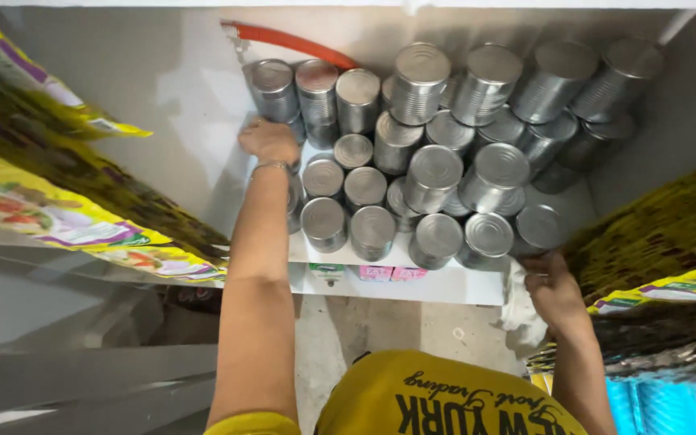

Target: Wiping down and organizing canned goods on a retail or storage shelf.

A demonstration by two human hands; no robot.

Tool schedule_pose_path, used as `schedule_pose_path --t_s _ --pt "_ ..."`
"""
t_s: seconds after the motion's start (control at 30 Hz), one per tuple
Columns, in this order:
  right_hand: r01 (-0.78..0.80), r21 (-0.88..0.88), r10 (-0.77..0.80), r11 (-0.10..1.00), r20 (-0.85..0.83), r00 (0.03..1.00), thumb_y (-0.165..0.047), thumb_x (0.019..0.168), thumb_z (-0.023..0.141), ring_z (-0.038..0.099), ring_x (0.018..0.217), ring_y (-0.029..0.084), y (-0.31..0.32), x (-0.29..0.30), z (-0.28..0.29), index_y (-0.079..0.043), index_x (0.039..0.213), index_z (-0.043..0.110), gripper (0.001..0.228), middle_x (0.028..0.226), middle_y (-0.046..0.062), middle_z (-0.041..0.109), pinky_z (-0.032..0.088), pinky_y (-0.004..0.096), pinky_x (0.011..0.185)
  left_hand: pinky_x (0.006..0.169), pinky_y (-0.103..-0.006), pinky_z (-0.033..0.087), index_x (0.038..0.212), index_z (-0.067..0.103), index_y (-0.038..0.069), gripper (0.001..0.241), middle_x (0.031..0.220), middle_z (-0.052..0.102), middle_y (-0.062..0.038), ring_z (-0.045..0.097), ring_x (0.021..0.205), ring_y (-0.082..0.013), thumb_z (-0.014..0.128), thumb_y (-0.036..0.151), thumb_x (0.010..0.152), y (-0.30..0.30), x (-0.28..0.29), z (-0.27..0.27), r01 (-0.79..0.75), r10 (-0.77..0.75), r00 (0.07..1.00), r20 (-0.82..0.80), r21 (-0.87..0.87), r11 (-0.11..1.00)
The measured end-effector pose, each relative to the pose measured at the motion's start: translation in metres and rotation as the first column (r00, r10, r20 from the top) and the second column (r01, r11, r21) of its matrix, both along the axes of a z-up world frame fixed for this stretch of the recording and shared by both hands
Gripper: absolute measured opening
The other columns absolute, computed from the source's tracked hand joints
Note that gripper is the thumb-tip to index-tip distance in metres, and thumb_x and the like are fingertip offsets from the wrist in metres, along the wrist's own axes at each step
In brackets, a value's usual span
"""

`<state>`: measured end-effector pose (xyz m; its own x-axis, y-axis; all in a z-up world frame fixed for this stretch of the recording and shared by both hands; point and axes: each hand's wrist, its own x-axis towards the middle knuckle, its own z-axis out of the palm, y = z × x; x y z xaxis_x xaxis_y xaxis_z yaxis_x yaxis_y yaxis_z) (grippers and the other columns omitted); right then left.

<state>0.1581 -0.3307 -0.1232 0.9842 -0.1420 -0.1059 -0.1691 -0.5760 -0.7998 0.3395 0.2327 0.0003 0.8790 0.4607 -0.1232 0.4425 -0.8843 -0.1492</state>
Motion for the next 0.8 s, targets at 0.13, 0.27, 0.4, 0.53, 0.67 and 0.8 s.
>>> schedule_pose_path --t_s 0.13,0.27,0.4,0.53,0.67,0.8 --pt "-0.071 0.237 0.061 0.969 0.05 0.997 -0.001 0.087 0.053 0.06 0.103 0.019 -0.003 -0.009 0.0 0.0 0.151 0.041 0.066 0.132 0.018 0.066 0.047 0.03 0.086 0.091 -0.0538 0.044 0.139 0.059 0.007 0.05 0.156 0.036 -0.021 0.047 0.131 -0.0462 0.06 0.029 0.095 0.017 0.018 -0.035 -0.127 0.127 0.992 0.013 0.017 0.992" --pt "-0.128 0.305 0.112 0.944 0.072 0.991 -0.002 0.085 0.053 0.056 0.12 0.018 -0.004 -0.01 -0.015 0.001 0.16 0.019 0.082 0.149 0.015 0.052 0.046 0.028 0.092 0.097 -0.0543 0.044 0.141 0.06 0.0 0.051 0.152 0.046 -0.022 0.051 0.129 -0.0456 0.058 0.028 0.099 0.027 0.027 -0.055 -0.14 0.131 0.974 0.185 0.034 0.99" --pt "-0.189 0.044 0.164 0.981 0.327 0.931 0.002 0.092 0.058 0.053 0.136 0.03 0.017 -0.029 0.015 0.01 0.161 0.023 0.078 0.153 0.031 0.053 0.041 0.037 0.106 0.103 -0.0553 0.041 0.138 0.059 -0.001 0.069 0.146 0.049 -0.023 0.047 0.131 -0.046 0.074 0.033 0.081 0.003 -0.016 -0.015 -0.058 0.053 0.984 0.171 0.024 0.998" --pt "0.072 -0.061 -0.068 0.995 0.064 0.996 -0.01 0.09 0.06 0.069 0.073 0.029 0.061 -0.059 0.085 -0.003 0.14 0.047 0.052 0.102 0.025 0.07 0.053 0.038 0.075 0.106 -0.0555 0.039 0.134 0.047 -0.007 0.089 0.141 0.048 -0.029 0.042 0.133 -0.0468 0.085 0.036 0.066 -0.012 -0.034 -0.014 0.016 0.014 0.888 0.46 -0.062 0.998" --pt "0.116 0.022 -0.118 0.993 0.172 0.978 -0.012 0.096 0.062 0.067 0.068 0.023 0.073 -0.077 0.09 -0.002 0.109 0.054 0.019 0.079 0.019 0.069 0.053 0.034 0.068 0.116 -0.0533 0.031 0.129 0.036 -0.01 0.094 0.14 0.04 -0.039 0.038 0.134 -0.0521 0.091 0.023 0.06 -0.025 -0.052 -0.004 0.016 0.124 0.738 0.663 -0.201 0.98" --pt "0.002 0.038 -0.02 0.999 0.496 0.868 -0.008 0.097 0.067 0.065 0.08 0.018 0.081 -0.097 0.081 0.0 0.108 0.054 0.019 0.093 0.015 0.066 0.05 0.03 0.072 0.115 -0.0536 0.033 0.128 0.032 -0.011 0.099 0.137 0.034 -0.042 0.037 0.131 -0.0562 0.095 0.019 0.057 -0.055 -0.095 0.025 0.154 0.085 0.482 0.872 -0.18 0.972"
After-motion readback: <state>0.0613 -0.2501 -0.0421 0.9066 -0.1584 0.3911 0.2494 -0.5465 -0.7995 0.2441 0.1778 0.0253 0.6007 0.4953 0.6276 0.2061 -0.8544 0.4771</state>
